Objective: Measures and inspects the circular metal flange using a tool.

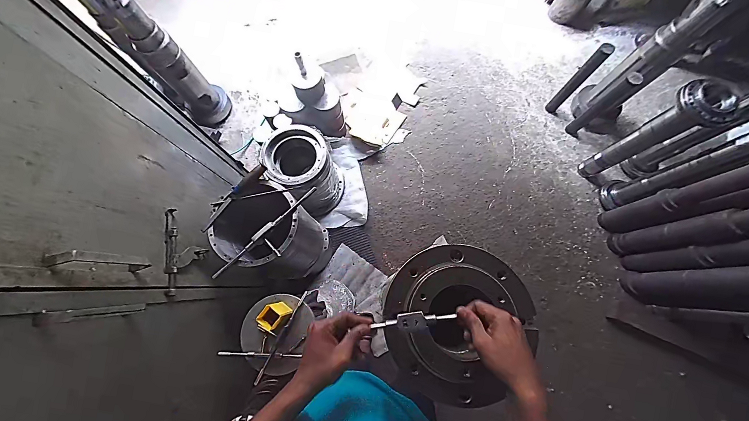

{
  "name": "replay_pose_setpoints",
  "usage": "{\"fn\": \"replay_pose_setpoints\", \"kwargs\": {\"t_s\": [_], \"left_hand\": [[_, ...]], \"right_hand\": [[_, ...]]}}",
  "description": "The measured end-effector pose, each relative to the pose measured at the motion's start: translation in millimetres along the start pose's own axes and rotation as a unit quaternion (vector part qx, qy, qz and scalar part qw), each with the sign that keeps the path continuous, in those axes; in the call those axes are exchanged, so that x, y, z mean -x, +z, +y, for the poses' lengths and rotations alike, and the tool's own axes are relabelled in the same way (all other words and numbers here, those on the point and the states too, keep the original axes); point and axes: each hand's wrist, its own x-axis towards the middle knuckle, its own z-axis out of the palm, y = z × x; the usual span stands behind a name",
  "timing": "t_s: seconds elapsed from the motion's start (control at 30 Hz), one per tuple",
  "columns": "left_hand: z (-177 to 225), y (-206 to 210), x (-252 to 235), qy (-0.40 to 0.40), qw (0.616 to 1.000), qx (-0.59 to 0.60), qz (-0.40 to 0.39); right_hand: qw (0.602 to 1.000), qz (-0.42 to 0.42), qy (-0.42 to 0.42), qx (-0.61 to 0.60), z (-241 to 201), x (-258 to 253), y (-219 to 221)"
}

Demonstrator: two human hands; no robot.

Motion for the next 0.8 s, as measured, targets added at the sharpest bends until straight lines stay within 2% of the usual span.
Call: {"fn": "replay_pose_setpoints", "kwargs": {"t_s": [0.03,0.1,0.17,0.2,0.27,0.33,0.37,0.4,0.43,0.47,0.5,0.53,0.57,0.63,0.67,0.73,0.77,0.8], "left_hand": [[5,1,-19,-0.013,1.0,0.002,0.017],[20,7,-70,-0.008,1.0,-0.018,-0.02],[40,32,-120,0.012,0.988,-0.065,-0.137],[49,53,-139,0.04,0.968,-0.116,-0.219],[69,101,-159,0.108,0.882,-0.255,-0.381],[101,132,-145,0.136,0.759,-0.356,-0.528],[115,139,-133,0.121,0.704,-0.381,-0.587],[122,141,-122,0.111,0.664,-0.395,-0.625],[125,136,-114,0.116,0.643,-0.4,-0.643],[127,125,-111,0.137,0.65,-0.39,-0.638],[126,108,-110,0.162,0.682,-0.361,-0.615],[123,87,-109,0.185,0.732,-0.324,-0.57],[117,62,-109,0.196,0.792,-0.281,-0.506],[89,12,-105,0.186,0.893,-0.209,-0.352],[72,-9,-100,0.161,0.924,-0.197,-0.286],[43,-35,-84,0.074,0.957,-0.17,-0.221],[34,-37,-74,0.029,0.972,-0.12,-0.2],[28,-31,-65,-0.008,0.984,-0.053,-0.169]], "right_hand": [[0.999,-0.026,0.006,-0.019,5,14,0],[0.989,-0.111,0.019,-0.1,10,45,15],[0.963,-0.18,0.015,-0.199,-2,64,55],[0.953,-0.184,0.012,-0.24,-16,67,81],[0.934,-0.11,0.028,-0.34,-52,59,130],[0.895,0.028,0.066,-0.441,-89,36,161],[0.87,0.051,0.059,-0.486,-100,23,166],[0.847,0.038,0.042,-0.528,-107,7,167],[0.843,-0.013,0.045,-0.535,-117,-5,159],[0.849,-0.041,0.033,-0.525,-119,-13,159],[0.864,-0.065,0.003,-0.5,-112,-13,162],[0.886,-0.103,-0.026,-0.451,-102,-3,155],[0.902,-0.102,-0.057,-0.415,-96,13,141],[0.934,-0.015,-0.176,-0.311,-73,39,109],[0.951,0.055,-0.21,-0.222,-58,46,91],[0.969,0.157,-0.188,-0.017,-26,49,50],[0.974,0.157,-0.15,0.064,-11,49,31],[0.98,0.123,-0.109,0.112,1,48,16]]}}
